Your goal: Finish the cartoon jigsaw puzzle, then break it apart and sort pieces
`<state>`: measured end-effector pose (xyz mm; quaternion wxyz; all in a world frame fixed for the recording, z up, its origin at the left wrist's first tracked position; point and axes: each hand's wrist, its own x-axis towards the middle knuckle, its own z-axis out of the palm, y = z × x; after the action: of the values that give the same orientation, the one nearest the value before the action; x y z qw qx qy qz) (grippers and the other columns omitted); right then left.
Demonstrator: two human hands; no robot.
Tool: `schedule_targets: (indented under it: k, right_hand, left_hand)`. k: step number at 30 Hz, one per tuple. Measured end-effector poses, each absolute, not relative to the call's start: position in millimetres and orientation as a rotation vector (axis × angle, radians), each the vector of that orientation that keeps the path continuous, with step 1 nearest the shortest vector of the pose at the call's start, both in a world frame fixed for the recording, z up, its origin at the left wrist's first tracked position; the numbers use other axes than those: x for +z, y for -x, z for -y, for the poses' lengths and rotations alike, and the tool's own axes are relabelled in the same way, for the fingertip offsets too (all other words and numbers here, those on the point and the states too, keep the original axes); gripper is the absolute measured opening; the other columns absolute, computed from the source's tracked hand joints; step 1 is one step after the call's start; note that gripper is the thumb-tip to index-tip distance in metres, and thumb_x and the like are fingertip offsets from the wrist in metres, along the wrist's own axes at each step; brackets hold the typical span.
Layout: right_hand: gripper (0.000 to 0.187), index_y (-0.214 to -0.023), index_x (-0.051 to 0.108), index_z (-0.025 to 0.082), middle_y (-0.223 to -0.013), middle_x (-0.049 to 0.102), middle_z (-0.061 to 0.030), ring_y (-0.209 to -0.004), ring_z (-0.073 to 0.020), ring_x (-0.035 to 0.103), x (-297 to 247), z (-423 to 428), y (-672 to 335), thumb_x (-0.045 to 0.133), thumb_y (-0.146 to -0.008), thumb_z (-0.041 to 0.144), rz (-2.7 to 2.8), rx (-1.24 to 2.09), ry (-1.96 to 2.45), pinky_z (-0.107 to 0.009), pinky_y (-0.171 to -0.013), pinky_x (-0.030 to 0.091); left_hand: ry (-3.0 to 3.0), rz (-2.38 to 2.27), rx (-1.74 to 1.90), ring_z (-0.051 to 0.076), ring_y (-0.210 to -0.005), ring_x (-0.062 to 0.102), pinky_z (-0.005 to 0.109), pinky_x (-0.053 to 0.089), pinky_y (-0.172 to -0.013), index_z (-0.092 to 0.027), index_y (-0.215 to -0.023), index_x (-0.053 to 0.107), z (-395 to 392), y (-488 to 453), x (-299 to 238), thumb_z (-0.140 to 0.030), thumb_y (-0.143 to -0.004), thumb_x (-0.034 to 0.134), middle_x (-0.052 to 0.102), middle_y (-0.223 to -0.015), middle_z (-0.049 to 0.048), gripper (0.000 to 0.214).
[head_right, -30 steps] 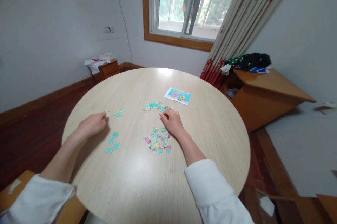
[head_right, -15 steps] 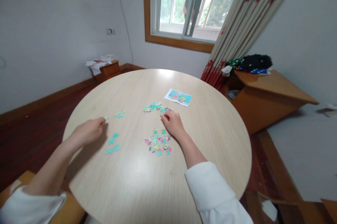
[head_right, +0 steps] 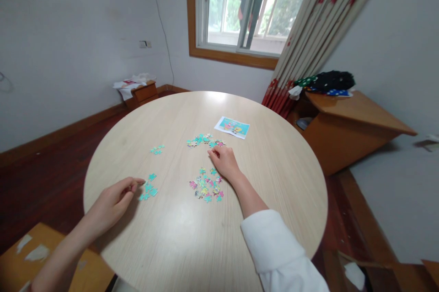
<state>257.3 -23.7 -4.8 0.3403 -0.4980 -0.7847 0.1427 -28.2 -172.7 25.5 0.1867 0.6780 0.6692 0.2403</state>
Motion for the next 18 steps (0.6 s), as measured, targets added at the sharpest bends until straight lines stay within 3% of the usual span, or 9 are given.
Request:
schedule_targets:
  k: [2, 4, 6, 8, 12, 18]
  right_hand:
    - [0.026, -0.059, 0.055, 0.018, -0.056, 0.055, 0.0011, -0.054, -0.012, 0.046, -4.9, 23.7, -257.1, 0.051, -0.083, 0.029, 2.045, 0.372, 1.296, -0.024, -0.058, 0.033]
    - [0.026, -0.059, 0.055, 0.018, -0.057, 0.055, 0.0008, -0.055, -0.0121, 0.047, -4.8, 23.6, -256.8, 0.051, -0.083, 0.029, 2.052, 0.371, 1.293, -0.024, -0.058, 0.033]
    - [0.026, -0.06, 0.055, 0.018, -0.057, 0.055, 0.0007, -0.054, -0.0123, 0.047, -4.6, 23.6, -256.6, 0.051, -0.083, 0.029, 2.056, 0.368, 1.291, -0.024, -0.057, 0.033]
    - [0.026, -0.06, 0.056, 0.018, -0.056, 0.055, 0.0009, -0.054, -0.0124, 0.047, -4.5, 23.6, -256.6, 0.051, -0.083, 0.029, 2.055, 0.36, 1.293, -0.024, -0.057, 0.033]
    - [0.026, -0.061, 0.056, 0.018, -0.056, 0.056, 0.0009, -0.054, -0.0124, 0.047, -4.4, 23.8, -257.2, 0.051, -0.083, 0.029, 2.046, 0.366, 1.288, -0.024, -0.058, 0.033]
    - [0.027, -0.059, 0.055, 0.018, -0.056, 0.055, 0.0007, -0.054, -0.0123, 0.046, -4.8, 23.2, -257.8, 0.05, -0.084, 0.028, 2.035, 0.36, 1.308, -0.025, -0.059, 0.033]
  left_hand:
    - [-1.979, -1.902, 0.744, 0.02, -0.099, 0.06, 0.033, 0.047, -0.085, -0.022, -0.07, 0.047, 173.8, 25.9, 21.2, -0.023, -0.079, 0.032, 0.067, -0.103, 0.0094, 0.018]
    - [-2.104, -1.932, 0.733, 0.023, -0.116, 0.052, 0.038, 0.042, -0.097, -0.018, -0.091, 0.058, 176.4, 20.0, 15.3, -0.028, -0.084, 0.031, 0.06, -0.121, 0.0125, 0.029]
    - [-2.258, -1.943, 0.583, 0.026, -0.13, 0.038, 0.044, 0.032, -0.105, -0.015, -0.121, 0.052, 179.3, 11.1, 7.8, -0.037, -0.088, 0.031, 0.043, -0.141, 0.0148, 0.045]
    - [-2.376, -1.929, 0.337, 0.028, -0.136, 0.027, 0.049, 0.026, -0.108, -0.013, -0.137, 0.038, 181.1, 2.0, 0.0, -0.043, -0.088, 0.031, 0.03, -0.148, 0.0163, 0.057]
    - [-2.453, -1.926, 0.101, 0.027, -0.137, 0.025, 0.049, 0.02, -0.111, -0.014, -0.141, 0.034, 178.8, -2.8, -9.4, -0.047, -0.09, 0.029, 0.029, -0.148, 0.0139, 0.061]
    - [-2.458, -1.977, 0.114, 0.024, -0.137, 0.027, 0.046, 0.02, -0.112, -0.014, -0.14, 0.036, 165.2, 24.1, -10.5, -0.045, -0.091, 0.027, 0.032, -0.147, 0.0118, 0.059]
